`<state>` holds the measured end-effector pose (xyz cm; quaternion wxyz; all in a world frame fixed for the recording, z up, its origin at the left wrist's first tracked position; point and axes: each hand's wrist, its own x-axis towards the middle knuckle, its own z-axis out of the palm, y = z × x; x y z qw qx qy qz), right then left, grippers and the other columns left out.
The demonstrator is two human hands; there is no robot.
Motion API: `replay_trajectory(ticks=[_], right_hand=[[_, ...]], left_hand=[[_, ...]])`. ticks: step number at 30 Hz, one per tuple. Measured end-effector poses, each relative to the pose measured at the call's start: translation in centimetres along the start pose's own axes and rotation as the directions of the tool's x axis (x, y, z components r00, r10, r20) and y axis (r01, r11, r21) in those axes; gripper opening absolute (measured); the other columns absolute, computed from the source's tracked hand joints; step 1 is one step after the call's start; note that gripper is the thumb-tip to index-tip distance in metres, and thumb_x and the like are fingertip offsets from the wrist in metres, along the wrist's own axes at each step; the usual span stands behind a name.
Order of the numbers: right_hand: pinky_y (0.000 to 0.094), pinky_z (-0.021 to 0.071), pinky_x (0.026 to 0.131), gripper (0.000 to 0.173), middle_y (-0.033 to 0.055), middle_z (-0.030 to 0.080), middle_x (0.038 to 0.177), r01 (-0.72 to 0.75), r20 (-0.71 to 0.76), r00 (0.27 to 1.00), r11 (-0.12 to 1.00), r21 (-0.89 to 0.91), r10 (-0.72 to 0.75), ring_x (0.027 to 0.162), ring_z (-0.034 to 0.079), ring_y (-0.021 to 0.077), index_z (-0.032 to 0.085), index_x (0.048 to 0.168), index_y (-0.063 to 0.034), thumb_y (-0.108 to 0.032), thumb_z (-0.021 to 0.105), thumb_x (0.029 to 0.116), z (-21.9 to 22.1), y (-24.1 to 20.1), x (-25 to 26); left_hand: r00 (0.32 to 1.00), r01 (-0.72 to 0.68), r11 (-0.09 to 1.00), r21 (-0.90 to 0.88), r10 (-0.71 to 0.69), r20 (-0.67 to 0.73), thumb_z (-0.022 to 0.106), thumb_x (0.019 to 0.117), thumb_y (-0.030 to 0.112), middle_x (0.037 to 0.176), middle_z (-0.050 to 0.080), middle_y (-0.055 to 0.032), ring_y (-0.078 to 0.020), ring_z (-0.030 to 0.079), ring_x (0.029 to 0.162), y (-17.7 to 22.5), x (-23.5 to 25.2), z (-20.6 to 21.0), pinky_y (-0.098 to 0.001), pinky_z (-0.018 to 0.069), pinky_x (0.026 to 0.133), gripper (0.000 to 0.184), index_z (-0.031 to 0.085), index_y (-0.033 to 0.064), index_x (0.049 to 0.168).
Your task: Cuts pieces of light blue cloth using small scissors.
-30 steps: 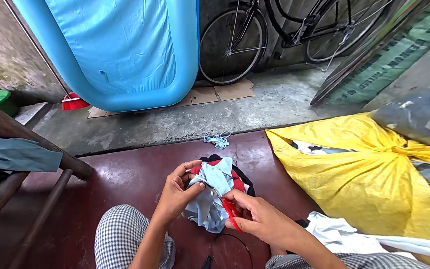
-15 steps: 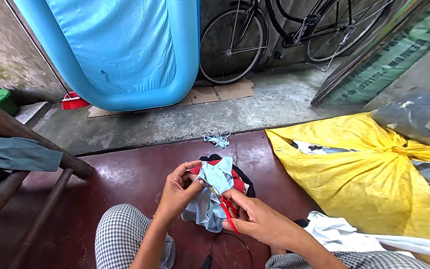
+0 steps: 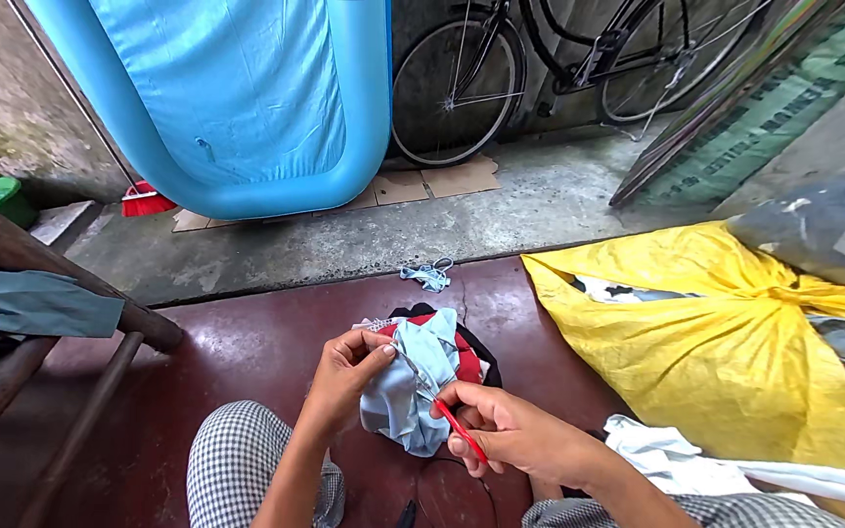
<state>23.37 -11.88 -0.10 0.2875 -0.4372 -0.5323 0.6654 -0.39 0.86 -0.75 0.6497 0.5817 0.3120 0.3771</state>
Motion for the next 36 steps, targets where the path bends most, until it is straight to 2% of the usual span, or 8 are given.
replay_trajectory(ticks=[5, 10, 16, 20, 24, 29, 32, 36], right_hand=[[0.0293, 0.0589, 0.067, 0.033, 0.0032, 0.068, 0.089, 0.009, 0.090, 0.996, 0.993, 0.119, -0.019, 0.074, 0.068, 0.0131, 0.057, 0.129, -0.0149, -0.024, 0.067, 0.0990, 0.1, 0.2, 0.0], [0.0311, 0.0599, 0.068, 0.033, 0.0036, 0.067, 0.088, 0.038, 0.105, 0.993, 0.985, 0.170, -0.056, 0.074, 0.068, 0.0137, 0.057, 0.129, -0.0147, -0.025, 0.067, 0.0989, 0.3, 0.5, 0.3], [0.0308, 0.0597, 0.068, 0.036, 0.0047, 0.068, 0.088, 0.093, 0.121, 0.985, 0.970, 0.225, -0.122, 0.075, 0.069, 0.0144, 0.056, 0.131, -0.0141, -0.024, 0.068, 0.0990, 0.4, 0.7, 0.4], [0.0299, 0.0595, 0.070, 0.036, 0.0042, 0.068, 0.088, 0.107, 0.105, 0.985, 0.968, 0.226, -0.133, 0.076, 0.069, 0.0137, 0.055, 0.131, -0.0147, -0.025, 0.068, 0.0988, 0.4, 0.6, 0.4], [0.0302, 0.0588, 0.072, 0.037, 0.0045, 0.067, 0.089, 0.125, 0.101, 0.983, 0.964, 0.233, -0.152, 0.078, 0.068, 0.0138, 0.055, 0.132, -0.0143, -0.024, 0.067, 0.0992, 0.5, 0.7, 0.5], [0.0328, 0.0592, 0.073, 0.036, 0.0049, 0.067, 0.090, 0.113, 0.087, 0.987, 0.971, 0.208, -0.133, 0.079, 0.068, 0.0157, 0.053, 0.133, -0.0141, -0.024, 0.064, 0.1003, 0.7, 0.8, 0.4], [0.0372, 0.0600, 0.079, 0.039, 0.0052, 0.066, 0.094, 0.102, 0.103, 0.986, 0.968, 0.230, -0.129, 0.084, 0.069, 0.0178, 0.051, 0.135, -0.0152, -0.026, 0.064, 0.1004, 0.8, 1.0, 0.5], [0.0369, 0.0601, 0.079, 0.040, 0.0047, 0.066, 0.094, 0.099, 0.082, 0.989, 0.966, 0.238, -0.122, 0.084, 0.069, 0.0177, 0.051, 0.134, -0.0150, -0.028, 0.066, 0.0998, 1.1, 0.9, 0.6]], left_hand=[[0.998, 0.066, 0.995, -0.078, -0.068, -0.014, 0.072, 0.0937, 0.011, 0.087, 0.069, -0.0117, -0.0165, 0.066, 0.076, -0.2, 0.1, 0.3, -0.0339, 0.0579, 0.072, 0.009, 0.071, 0.0039, 0.099], [0.991, 0.090, 0.973, -0.214, -0.109, -0.079, 0.069, 0.0938, 0.004, 0.088, 0.068, -0.0129, -0.0169, 0.067, 0.075, 0.0, -0.1, 1.1, -0.0340, 0.0585, 0.070, 0.013, 0.068, 0.0049, 0.107], [0.995, 0.093, 0.944, -0.317, -0.076, 0.066, 0.057, 0.0991, 0.008, 0.088, 0.071, -0.0110, -0.0139, 0.068, 0.075, 0.1, -0.4, 0.8, -0.0325, 0.0594, 0.071, 0.018, 0.074, 0.0067, 0.103], [0.992, 0.055, 0.937, -0.344, -0.013, 0.123, 0.078, 0.0865, 0.008, 0.102, 0.071, -0.0136, -0.0181, 0.070, 0.090, -0.3, -0.4, 0.6, -0.0371, 0.0598, 0.084, 0.029, 0.072, 0.0059, 0.115], [0.994, 0.064, 0.923, -0.378, -0.024, 0.110, 0.079, 0.0827, -0.002, 0.107, 0.071, -0.0208, -0.0274, 0.073, 0.094, -0.5, -0.5, 1.3, -0.0441, 0.0609, 0.087, 0.037, 0.070, 0.0045, 0.118], [0.997, -0.005, 0.969, -0.248, 0.025, 0.075, 0.081, 0.0808, -0.001, 0.110, 0.070, -0.0170, -0.0243, 0.072, 0.090, -0.8, -0.3, 1.2, -0.0421, 0.0618, 0.084, 0.041, 0.070, 0.0076, 0.120], [0.993, -0.040, 0.983, -0.181, 0.059, 0.100, 0.081, 0.0815, -0.001, 0.112, 0.070, -0.0162, -0.0236, 0.071, 0.089, -0.9, -0.2, 1.1, -0.0418, 0.0618, 0.083, 0.043, 0.069, 0.0084, 0.122], [0.988, -0.046, 0.989, -0.144, 0.066, 0.137, 0.080, 0.0825, -0.002, 0.116, 0.069, -0.0168, -0.0250, 0.072, 0.091, -0.7, -0.2, 1.0, -0.0428, 0.0617, 0.085, 0.047, 0.068, 0.0101, 0.127]])
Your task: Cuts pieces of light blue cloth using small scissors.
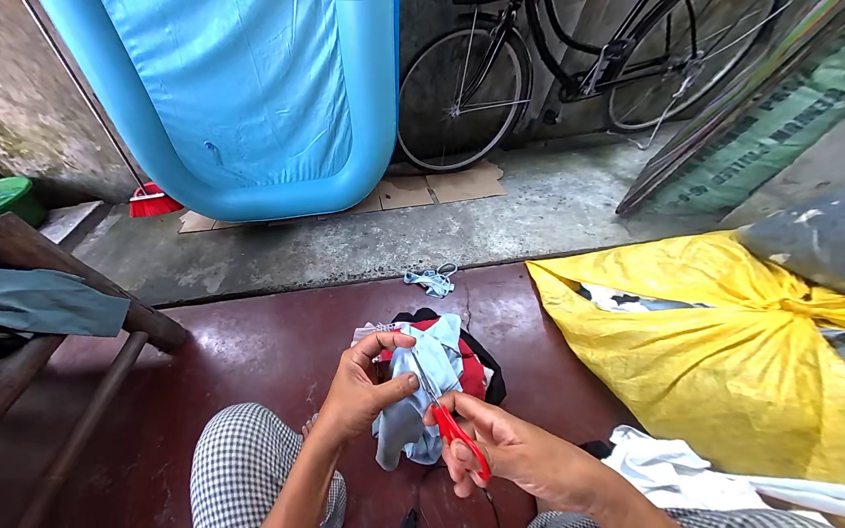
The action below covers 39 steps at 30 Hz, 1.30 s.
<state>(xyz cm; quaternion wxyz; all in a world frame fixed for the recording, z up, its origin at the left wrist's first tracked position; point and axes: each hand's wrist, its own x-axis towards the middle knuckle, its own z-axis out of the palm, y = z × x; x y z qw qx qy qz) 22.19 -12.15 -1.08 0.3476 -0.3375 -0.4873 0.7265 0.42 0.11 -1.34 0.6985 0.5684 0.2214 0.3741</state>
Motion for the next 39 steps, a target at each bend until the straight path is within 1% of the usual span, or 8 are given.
replay_trajectory(ticks=[10, 15, 18, 23, 28, 32, 36, 39], right_hand=[[0.0392, 0.0625, 0.075, 0.036, 0.0032, 0.065, 0.090, 0.032, -0.127, 0.991, 0.999, 0.032, -0.027, 0.077, 0.069, 0.0169, 0.054, 0.131, -0.0134, -0.024, 0.068, 0.0986, 1.0, 0.3, 0.4], [0.0406, 0.0617, 0.079, 0.040, 0.0036, 0.065, 0.093, 0.021, -0.099, 0.995, 0.998, 0.053, -0.016, 0.083, 0.069, 0.0182, 0.051, 0.133, -0.0148, -0.029, 0.067, 0.0993, 0.9, 0.4, 0.5], [0.0408, 0.0619, 0.079, 0.039, 0.0033, 0.065, 0.092, 0.018, -0.130, 0.991, 0.998, 0.058, -0.010, 0.082, 0.069, 0.0182, 0.052, 0.132, -0.0140, -0.026, 0.067, 0.0984, 1.1, 0.4, 0.5], [0.0403, 0.0622, 0.076, 0.037, 0.0035, 0.064, 0.089, -0.003, -0.156, 0.988, 1.000, 0.026, 0.007, 0.078, 0.068, 0.0176, 0.054, 0.130, -0.0133, -0.026, 0.068, 0.0985, 1.1, 0.1, 0.4], [0.0381, 0.0610, 0.077, 0.043, 0.0032, 0.065, 0.094, -0.034, -0.144, 0.989, 0.999, -0.017, 0.031, 0.084, 0.068, 0.0172, 0.052, 0.132, -0.0153, -0.030, 0.070, 0.0965, 0.4, 0.1, 0.3], [0.0317, 0.0577, 0.070, 0.049, 0.0025, 0.064, 0.094, -0.043, -0.184, 0.983, 0.975, -0.219, 0.002, 0.079, 0.065, 0.0139, 0.050, 0.134, -0.0141, -0.035, 0.072, 0.0953, -0.2, 0.2, 0.3], [0.0302, 0.0544, 0.067, 0.053, 0.0015, 0.064, 0.093, -0.089, -0.237, 0.971, 0.890, -0.448, -0.022, 0.076, 0.063, 0.0117, 0.052, 0.134, -0.0149, -0.044, 0.071, 0.0940, -0.7, 0.3, 0.2], [0.0318, 0.0540, 0.065, 0.055, -0.0002, 0.064, 0.092, -0.159, -0.292, 0.956, 0.816, -0.556, -0.012, 0.074, 0.062, 0.0118, 0.052, 0.137, -0.0194, -0.049, 0.069, 0.0935, -0.3, 0.0, 0.0]], left_hand=[[1.000, 0.008, 0.999, 0.047, -0.008, -0.001, 0.079, 0.0825, -0.002, 0.120, 0.068, -0.0159, -0.0272, 0.071, 0.095, 0.3, 0.2, -0.1, -0.0438, 0.0618, 0.086, 0.052, 0.066, 0.0125, 0.131], [0.999, 0.032, 0.998, 0.050, -0.032, 0.008, 0.080, 0.0817, -0.003, 0.126, 0.066, -0.0142, -0.0271, 0.070, 0.099, 0.1, 0.1, 0.1, -0.0440, 0.0614, 0.087, 0.053, 0.066, 0.0127, 0.131], [0.999, 0.027, 0.998, 0.055, -0.028, 0.023, 0.080, 0.0811, -0.002, 0.122, 0.066, -0.0144, -0.0282, 0.069, 0.102, 0.0, 0.2, 0.1, -0.0439, 0.0608, 0.088, 0.059, 0.062, 0.0124, 0.135], [0.997, 0.066, 0.996, 0.061, -0.067, 0.026, 0.080, 0.0801, -0.002, 0.117, 0.067, -0.0159, -0.0295, 0.070, 0.097, 0.2, 0.3, 0.1, -0.0445, 0.0619, 0.084, 0.074, 0.053, 0.0167, 0.146], [0.993, 0.118, 0.992, 0.042, -0.119, 0.020, 0.082, 0.0788, -0.002, 0.114, 0.067, -0.0174, -0.0295, 0.071, 0.094, 0.4, 0.2, -0.2, -0.0448, 0.0623, 0.084, 0.077, 0.051, 0.0182, 0.147], [0.993, 0.120, 0.992, 0.041, -0.120, 0.003, 0.081, 0.0804, -0.001, 0.112, 0.069, -0.0185, -0.0290, 0.071, 0.092, 0.4, 0.3, -0.3, -0.0436, 0.0624, 0.083, 0.074, 0.052, 0.0158, 0.146], [0.998, 0.056, 0.992, 0.117, -0.053, -0.031, 0.072, 0.0908, 0.006, 0.106, 0.070, -0.0145, -0.0232, 0.069, 0.092, 0.0, 0.4, -0.4, -0.0385, 0.0592, 0.085, 0.047, 0.061, 0.0085, 0.137], [0.999, 0.019, 0.987, 0.159, -0.014, -0.031, 0.070, 0.0941, 0.007, 0.098, 0.072, -0.0141, -0.0215, 0.070, 0.086, -0.3, 0.4, -0.4, -0.0379, 0.0596, 0.083, 0.037, 0.065, 0.0065, 0.131]])
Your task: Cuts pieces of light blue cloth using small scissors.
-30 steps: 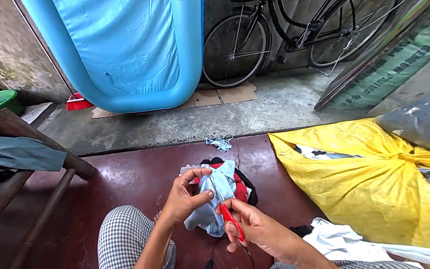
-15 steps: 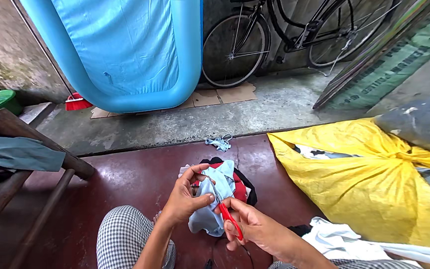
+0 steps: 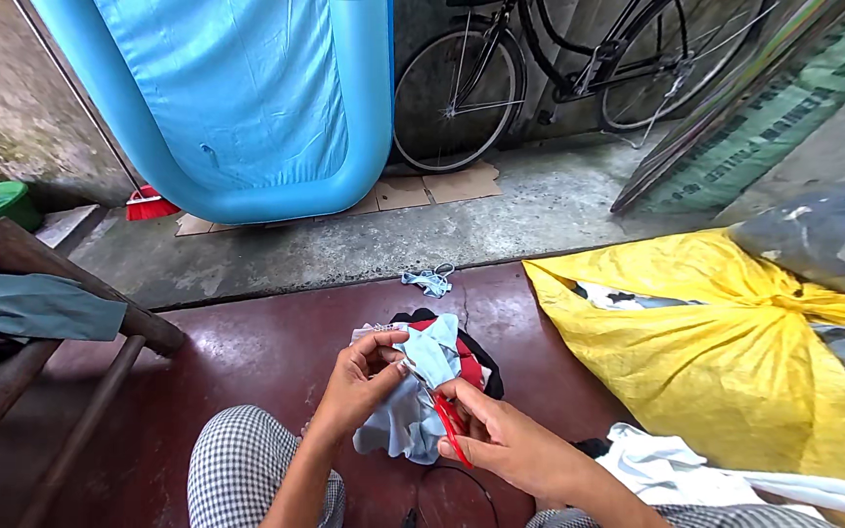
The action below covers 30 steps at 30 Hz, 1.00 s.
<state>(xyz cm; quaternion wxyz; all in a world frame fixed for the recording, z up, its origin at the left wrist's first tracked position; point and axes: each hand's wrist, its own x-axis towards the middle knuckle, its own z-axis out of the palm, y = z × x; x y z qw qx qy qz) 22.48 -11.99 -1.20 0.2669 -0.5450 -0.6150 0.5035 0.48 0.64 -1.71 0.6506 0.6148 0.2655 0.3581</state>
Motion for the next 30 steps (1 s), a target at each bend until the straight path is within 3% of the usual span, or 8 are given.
replay_trajectory(ticks=[3, 8, 11, 14, 16, 19, 24, 30], right_hand=[[0.0334, 0.0539, 0.065, 0.055, -0.0004, 0.064, 0.092, -0.013, -0.037, 0.999, 0.996, -0.093, 0.009, 0.073, 0.061, 0.0122, 0.052, 0.138, -0.0197, -0.049, 0.068, 0.0939, 0.1, -0.5, -0.2], [0.0328, 0.0536, 0.066, 0.056, -0.0012, 0.063, 0.092, -0.008, -0.047, 0.999, 0.990, -0.139, 0.002, 0.075, 0.061, 0.0119, 0.053, 0.137, -0.0198, -0.052, 0.066, 0.0936, -0.1, -0.6, -0.3], [0.0308, 0.0533, 0.065, 0.057, -0.0009, 0.063, 0.091, 0.000, -0.002, 1.000, 0.999, -0.045, 0.000, 0.074, 0.061, 0.0108, 0.052, 0.138, -0.0197, -0.052, 0.067, 0.0935, -0.2, -0.7, -0.3], [0.0290, 0.0521, 0.066, 0.053, 0.0009, 0.063, 0.092, 0.040, 0.084, 0.995, 0.994, 0.105, -0.049, 0.075, 0.061, 0.0109, 0.052, 0.136, -0.0165, -0.046, 0.069, 0.0955, -0.3, -0.3, -0.2], [0.0280, 0.0525, 0.065, 0.050, 0.0008, 0.063, 0.090, 0.062, 0.121, 0.989, 0.977, 0.203, -0.088, 0.074, 0.061, 0.0104, 0.053, 0.135, -0.0147, -0.042, 0.069, 0.0962, -0.1, -0.2, -0.2], [0.0290, 0.0556, 0.069, 0.048, 0.0012, 0.063, 0.088, 0.063, 0.167, 0.978, 0.934, 0.351, -0.129, 0.075, 0.064, 0.0111, 0.053, 0.134, -0.0138, -0.037, 0.070, 0.0965, 0.1, -0.3, -0.2], [0.0302, 0.0578, 0.075, 0.044, 0.0023, 0.065, 0.091, 0.054, 0.213, 0.960, 0.867, 0.495, -0.181, 0.080, 0.066, 0.0127, 0.052, 0.134, -0.0140, -0.032, 0.070, 0.0972, 0.4, -0.6, -0.3], [0.0297, 0.0575, 0.076, 0.044, 0.0028, 0.066, 0.092, 0.072, 0.207, 0.957, 0.859, 0.507, -0.202, 0.082, 0.067, 0.0127, 0.052, 0.135, -0.0142, -0.030, 0.070, 0.0978, 0.3, -0.8, -0.3]], left_hand=[[1.000, -0.002, 1.000, 0.002, 0.002, -0.011, 0.070, 0.0947, 0.008, 0.093, 0.072, -0.0129, -0.0193, 0.069, 0.081, 0.1, -0.1, 0.2, -0.0355, 0.0592, 0.080, 0.029, 0.070, 0.0052, 0.123], [1.000, -0.007, 0.999, -0.031, 0.007, -0.016, 0.071, 0.0946, 0.008, 0.096, 0.073, -0.0133, -0.0187, 0.070, 0.083, 0.0, 0.0, 0.4, -0.0343, 0.0596, 0.080, 0.023, 0.073, 0.0025, 0.116], [0.999, -0.016, 0.999, -0.046, 0.014, -0.033, 0.069, 0.0952, 0.008, 0.094, 0.072, -0.0127, -0.0188, 0.069, 0.082, -0.1, 0.0, 0.7, -0.0355, 0.0592, 0.080, 0.027, 0.071, 0.0046, 0.122], [0.999, -0.028, 0.995, -0.097, 0.025, -0.035, 0.066, 0.0964, 0.008, 0.107, 0.071, -0.0143, -0.0216, 0.069, 0.093, -0.4, 0.1, 1.1, -0.0378, 0.0580, 0.086, 0.029, 0.069, 0.0061, 0.125], [0.999, -0.044, 0.989, -0.145, 0.040, -0.025, 0.062, 0.0974, 0.007, 0.116, 0.070, -0.0139, -0.0210, 0.068, 0.099, -0.6, 0.0, 1.4, -0.0379, 0.0573, 0.088, 0.022, 0.072, 0.0061, 0.117], [0.992, -0.110, 0.973, -0.201, 0.121, 0.039, 0.057, 0.0998, 0.009, 0.114, 0.070, -0.0134, -0.0202, 0.067, 0.105, -0.7, 0.0, 1.4, -0.0381, 0.0560, 0.091, 0.017, 0.073, 0.0043, 0.099], [0.979, -0.118, 0.950, -0.288, 0.159, 0.125, 0.051, 0.0996, 0.010, 0.103, 0.073, -0.0124, -0.0176, 0.069, 0.097, -0.5, -0.1, 0.8, -0.0354, 0.0564, 0.087, 0.022, 0.072, 0.0046, 0.095], [0.987, -0.018, 0.896, -0.443, 0.086, 0.134, 0.066, 0.0947, 0.008, 0.101, 0.074, -0.0133, -0.0152, 0.071, 0.090, -0.3, -0.4, 0.7, -0.0318, 0.0583, 0.083, 0.011, 0.074, 0.0046, 0.102]])
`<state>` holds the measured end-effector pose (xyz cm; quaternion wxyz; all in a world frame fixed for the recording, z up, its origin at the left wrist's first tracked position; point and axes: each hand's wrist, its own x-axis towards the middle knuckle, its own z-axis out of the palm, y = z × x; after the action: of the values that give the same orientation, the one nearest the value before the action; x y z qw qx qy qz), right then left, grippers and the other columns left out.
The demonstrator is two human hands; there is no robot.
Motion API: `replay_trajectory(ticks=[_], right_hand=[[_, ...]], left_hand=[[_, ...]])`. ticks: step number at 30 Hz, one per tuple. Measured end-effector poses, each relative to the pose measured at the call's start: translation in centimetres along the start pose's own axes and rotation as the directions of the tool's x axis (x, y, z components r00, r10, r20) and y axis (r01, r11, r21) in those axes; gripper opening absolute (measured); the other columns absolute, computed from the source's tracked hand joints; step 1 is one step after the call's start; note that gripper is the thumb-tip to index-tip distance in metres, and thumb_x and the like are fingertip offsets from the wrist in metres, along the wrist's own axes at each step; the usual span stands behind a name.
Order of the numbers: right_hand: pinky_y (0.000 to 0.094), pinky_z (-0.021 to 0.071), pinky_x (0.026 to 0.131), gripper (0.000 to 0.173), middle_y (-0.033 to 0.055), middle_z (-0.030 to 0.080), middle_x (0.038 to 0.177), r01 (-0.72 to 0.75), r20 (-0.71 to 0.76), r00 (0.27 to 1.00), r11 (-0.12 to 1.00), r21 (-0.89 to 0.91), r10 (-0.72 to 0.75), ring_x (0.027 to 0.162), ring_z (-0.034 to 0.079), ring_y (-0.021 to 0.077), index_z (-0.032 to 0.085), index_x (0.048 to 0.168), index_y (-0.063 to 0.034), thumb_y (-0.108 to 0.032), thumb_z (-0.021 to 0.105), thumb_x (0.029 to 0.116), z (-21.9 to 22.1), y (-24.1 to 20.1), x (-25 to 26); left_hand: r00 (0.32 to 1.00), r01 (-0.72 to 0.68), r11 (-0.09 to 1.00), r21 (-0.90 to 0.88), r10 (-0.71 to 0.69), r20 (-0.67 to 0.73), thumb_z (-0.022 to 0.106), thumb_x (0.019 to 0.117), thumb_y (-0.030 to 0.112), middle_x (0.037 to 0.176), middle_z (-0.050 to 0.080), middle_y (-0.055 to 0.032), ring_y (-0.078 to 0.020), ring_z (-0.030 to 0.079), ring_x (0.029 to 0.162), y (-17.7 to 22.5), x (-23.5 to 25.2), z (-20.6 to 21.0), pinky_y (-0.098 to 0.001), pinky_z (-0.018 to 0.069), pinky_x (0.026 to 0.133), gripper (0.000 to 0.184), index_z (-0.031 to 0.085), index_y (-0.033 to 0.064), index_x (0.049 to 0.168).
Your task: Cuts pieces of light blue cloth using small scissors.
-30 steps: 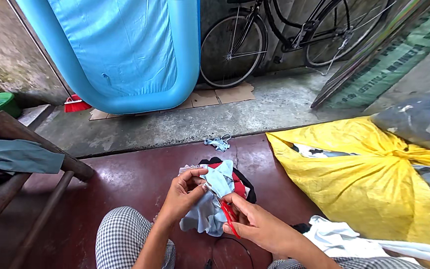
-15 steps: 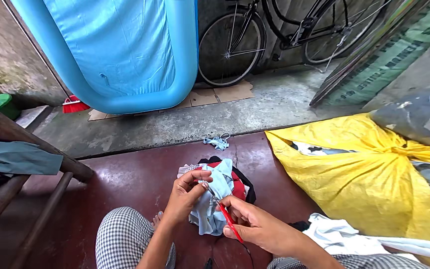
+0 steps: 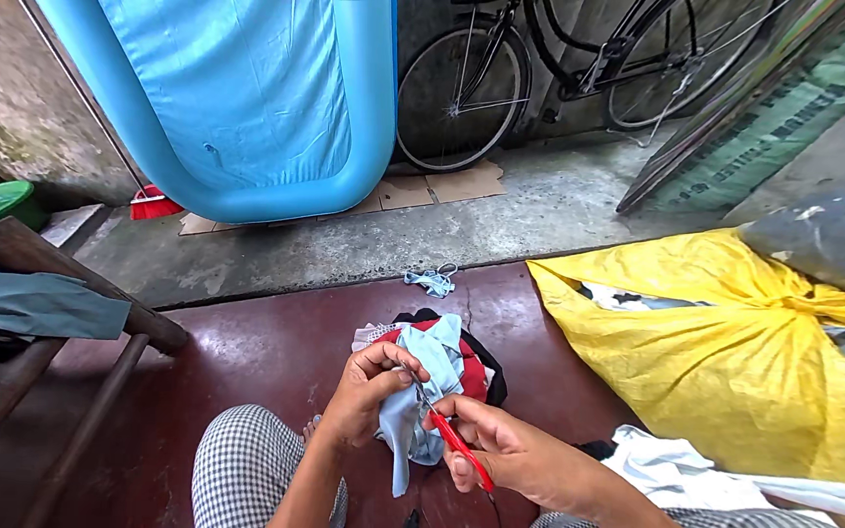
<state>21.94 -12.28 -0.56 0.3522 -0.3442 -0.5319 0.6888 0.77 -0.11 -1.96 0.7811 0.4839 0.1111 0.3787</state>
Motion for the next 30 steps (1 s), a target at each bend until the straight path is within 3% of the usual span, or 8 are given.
replay_trajectory(ticks=[11, 17, 24, 26, 30], right_hand=[[0.0295, 0.0582, 0.078, 0.042, 0.0023, 0.067, 0.095, 0.013, 0.044, 0.999, 0.999, 0.045, -0.015, 0.085, 0.068, 0.0122, 0.051, 0.135, -0.0145, -0.029, 0.067, 0.0992, 0.0, -0.4, -0.4], [0.0287, 0.0583, 0.077, 0.042, 0.0023, 0.068, 0.096, 0.027, 0.060, 0.998, 0.998, 0.060, -0.031, 0.085, 0.068, 0.0118, 0.052, 0.135, -0.0144, -0.031, 0.066, 0.0996, 0.2, -0.4, -0.4], [0.0302, 0.0586, 0.078, 0.045, 0.0033, 0.068, 0.096, 0.039, 0.058, 0.997, 0.996, 0.085, -0.044, 0.085, 0.068, 0.0130, 0.052, 0.136, -0.0145, -0.034, 0.068, 0.0981, 0.5, -0.4, -0.4], [0.0306, 0.0585, 0.079, 0.046, 0.0036, 0.067, 0.096, 0.055, 0.059, 0.996, 0.994, 0.093, -0.060, 0.084, 0.068, 0.0133, 0.051, 0.137, -0.0145, -0.033, 0.068, 0.0983, 0.5, -0.5, -0.4], [0.0321, 0.0591, 0.079, 0.044, 0.0048, 0.066, 0.096, 0.094, 0.054, 0.993, 0.988, 0.121, -0.101, 0.084, 0.068, 0.0143, 0.051, 0.137, -0.0133, -0.029, 0.068, 0.0990, 0.5, -0.5, -0.3]], left_hand=[[0.999, 0.005, 0.993, -0.122, -0.001, 0.036, 0.073, 0.0890, 0.004, 0.110, 0.074, -0.0131, -0.0148, 0.070, 0.098, -0.3, 0.1, -0.2, -0.0305, 0.0572, 0.088, 0.013, 0.076, 0.0061, 0.101], [0.998, 0.003, 0.971, -0.238, 0.012, 0.064, 0.072, 0.0880, 0.004, 0.102, 0.073, -0.0095, -0.0133, 0.069, 0.093, -1.2, 0.2, -0.2, -0.0295, 0.0573, 0.084, 0.012, 0.075, 0.0069, 0.099], [0.993, -0.019, 0.963, -0.268, 0.048, 0.104, 0.072, 0.0895, 0.005, 0.103, 0.072, -0.0096, -0.0135, 0.069, 0.094, -1.4, 0.3, -0.2, -0.0291, 0.0564, 0.086, 0.013, 0.074, 0.0069, 0.102], [0.994, -0.014, 0.966, -0.259, 0.042, 0.103, 0.073, 0.0896, 0.006, 0.102, 0.072, -0.0089, -0.0128, 0.069, 0.093, -1.3, 0.3, -0.1, -0.0288, 0.0567, 0.085, 0.017, 0.074, 0.0079, 0.106], [0.996, 0.014, 0.963, -0.270, 0.010, 0.087, 0.075, 0.0890, 0.005, 0.104, 0.072, -0.0093, -0.0145, 0.070, 0.091, -1.2, 0.2, 0.1, -0.0314, 0.0584, 0.086, 0.042, 0.067, 0.0117, 0.130]])
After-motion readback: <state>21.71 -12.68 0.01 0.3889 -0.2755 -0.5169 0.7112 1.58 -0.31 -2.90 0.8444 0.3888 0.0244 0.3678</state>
